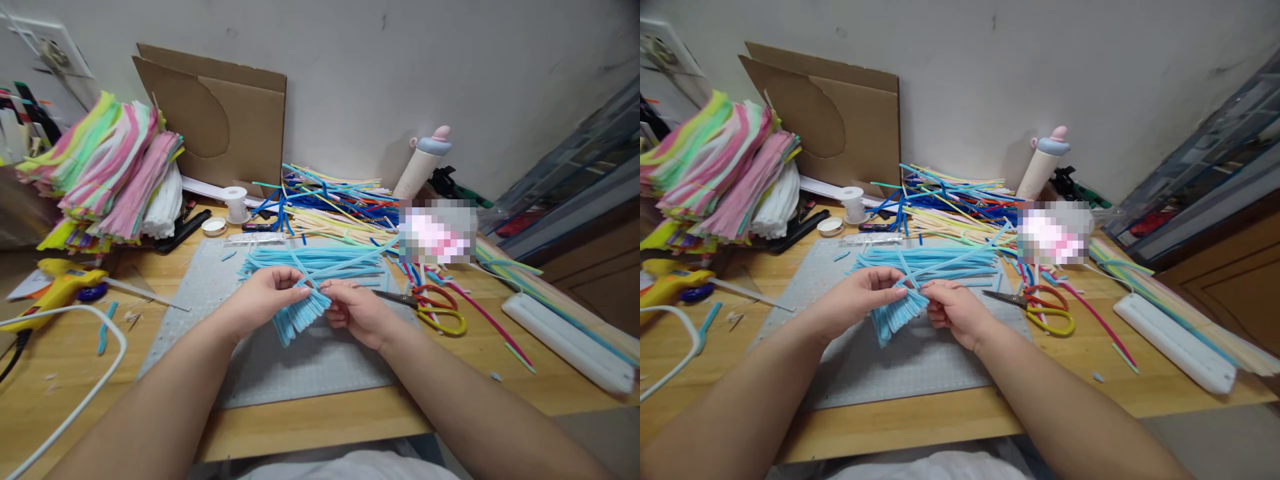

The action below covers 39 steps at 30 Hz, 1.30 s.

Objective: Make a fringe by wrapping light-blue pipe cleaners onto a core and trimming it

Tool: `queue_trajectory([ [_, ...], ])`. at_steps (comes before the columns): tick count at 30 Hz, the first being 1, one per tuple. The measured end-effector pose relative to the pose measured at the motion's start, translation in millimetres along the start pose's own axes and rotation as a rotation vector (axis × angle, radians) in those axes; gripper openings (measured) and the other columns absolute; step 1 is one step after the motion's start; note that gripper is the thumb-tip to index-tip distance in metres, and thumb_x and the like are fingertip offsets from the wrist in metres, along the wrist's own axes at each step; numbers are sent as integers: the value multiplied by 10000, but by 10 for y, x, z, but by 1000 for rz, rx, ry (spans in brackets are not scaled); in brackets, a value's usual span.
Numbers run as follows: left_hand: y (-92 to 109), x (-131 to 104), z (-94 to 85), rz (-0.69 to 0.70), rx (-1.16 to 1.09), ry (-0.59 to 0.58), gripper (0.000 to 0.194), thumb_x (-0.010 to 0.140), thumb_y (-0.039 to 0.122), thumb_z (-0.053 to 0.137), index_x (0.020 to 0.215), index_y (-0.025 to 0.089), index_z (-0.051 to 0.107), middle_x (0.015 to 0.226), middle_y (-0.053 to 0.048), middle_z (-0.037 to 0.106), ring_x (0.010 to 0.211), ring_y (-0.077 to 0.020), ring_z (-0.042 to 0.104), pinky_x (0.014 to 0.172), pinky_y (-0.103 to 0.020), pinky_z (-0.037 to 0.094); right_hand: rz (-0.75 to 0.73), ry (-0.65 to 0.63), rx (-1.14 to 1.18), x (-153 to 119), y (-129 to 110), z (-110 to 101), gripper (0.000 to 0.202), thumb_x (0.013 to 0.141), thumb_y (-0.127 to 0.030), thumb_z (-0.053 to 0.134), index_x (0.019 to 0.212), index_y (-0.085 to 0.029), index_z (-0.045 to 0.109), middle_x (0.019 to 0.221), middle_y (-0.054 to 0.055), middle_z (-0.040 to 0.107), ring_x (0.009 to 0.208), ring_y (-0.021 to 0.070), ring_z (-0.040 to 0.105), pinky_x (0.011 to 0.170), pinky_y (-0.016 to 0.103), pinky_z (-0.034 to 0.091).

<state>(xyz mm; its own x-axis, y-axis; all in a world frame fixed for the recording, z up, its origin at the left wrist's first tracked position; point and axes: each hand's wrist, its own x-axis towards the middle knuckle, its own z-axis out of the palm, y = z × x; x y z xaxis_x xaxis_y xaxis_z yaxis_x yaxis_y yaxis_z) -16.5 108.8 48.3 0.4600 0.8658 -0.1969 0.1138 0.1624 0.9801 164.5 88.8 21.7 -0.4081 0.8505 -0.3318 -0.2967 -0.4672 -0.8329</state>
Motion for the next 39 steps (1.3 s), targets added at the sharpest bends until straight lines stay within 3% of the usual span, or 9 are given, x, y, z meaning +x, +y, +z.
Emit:
queue_trajectory([
  [9, -39, 36, -14, -21, 48, 137, 259, 605, 339, 745, 736, 151, 623, 676, 17, 609, 607, -112, 536, 586, -236, 392, -223, 119, -388, -10, 36, 80, 194, 698, -336, 634, 772, -172, 562, 559, -63, 485, 452, 62, 407, 453, 212, 306],
  [14, -19, 51, 6, 30, -29, 181, 331, 550, 278, 780, 745, 173, 534, 650, 52, 555, 598, -99, 526, 585, -227, 395, -244, 132, -352, 2, 50, 76, 222, 702, -359, 631, 788, -168, 558, 554, -60, 486, 442, 64, 399, 438, 218, 289],
  [19, -10, 40, -1, -33, -69, 129, 341, 557, 290, 780, 801, 159, 581, 704, 24, 606, 644, -117, 559, 633, -244, 412, -244, 97, -371, -24, 31, 94, 200, 716, -346, 623, 764, -162, 560, 546, -57, 491, 445, 59, 392, 448, 217, 290],
  [25, -29, 25, -22, -42, 22, 109, 275, 579, 368, 754, 666, 163, 593, 612, 36, 564, 565, -114, 507, 565, -246, 364, -214, 89, -376, -37, 25, 103, 212, 701, -354, 638, 776, -168, 569, 550, -58, 500, 449, 63, 406, 455, 212, 304],
  [32, 16, 37, -38, 62, 6, 243, 270, 580, 351, 758, 623, 164, 568, 607, 51, 537, 575, -103, 482, 593, -245, 359, -270, 77, -499, -22, 38, 49, 255, 811, -427, 532, 762, -177, 547, 620, -20, 552, 484, 81, 441, 476, 220, 337],
  [39, -3, 52, -31, 124, 52, 308, 247, 601, 348, 752, 666, 161, 605, 657, 22, 596, 621, -128, 535, 617, -255, 393, -374, 157, -652, -47, 15, 81, 201, 813, -363, 552, 721, -185, 536, 580, -40, 500, 514, 94, 446, 511, 228, 356],
])
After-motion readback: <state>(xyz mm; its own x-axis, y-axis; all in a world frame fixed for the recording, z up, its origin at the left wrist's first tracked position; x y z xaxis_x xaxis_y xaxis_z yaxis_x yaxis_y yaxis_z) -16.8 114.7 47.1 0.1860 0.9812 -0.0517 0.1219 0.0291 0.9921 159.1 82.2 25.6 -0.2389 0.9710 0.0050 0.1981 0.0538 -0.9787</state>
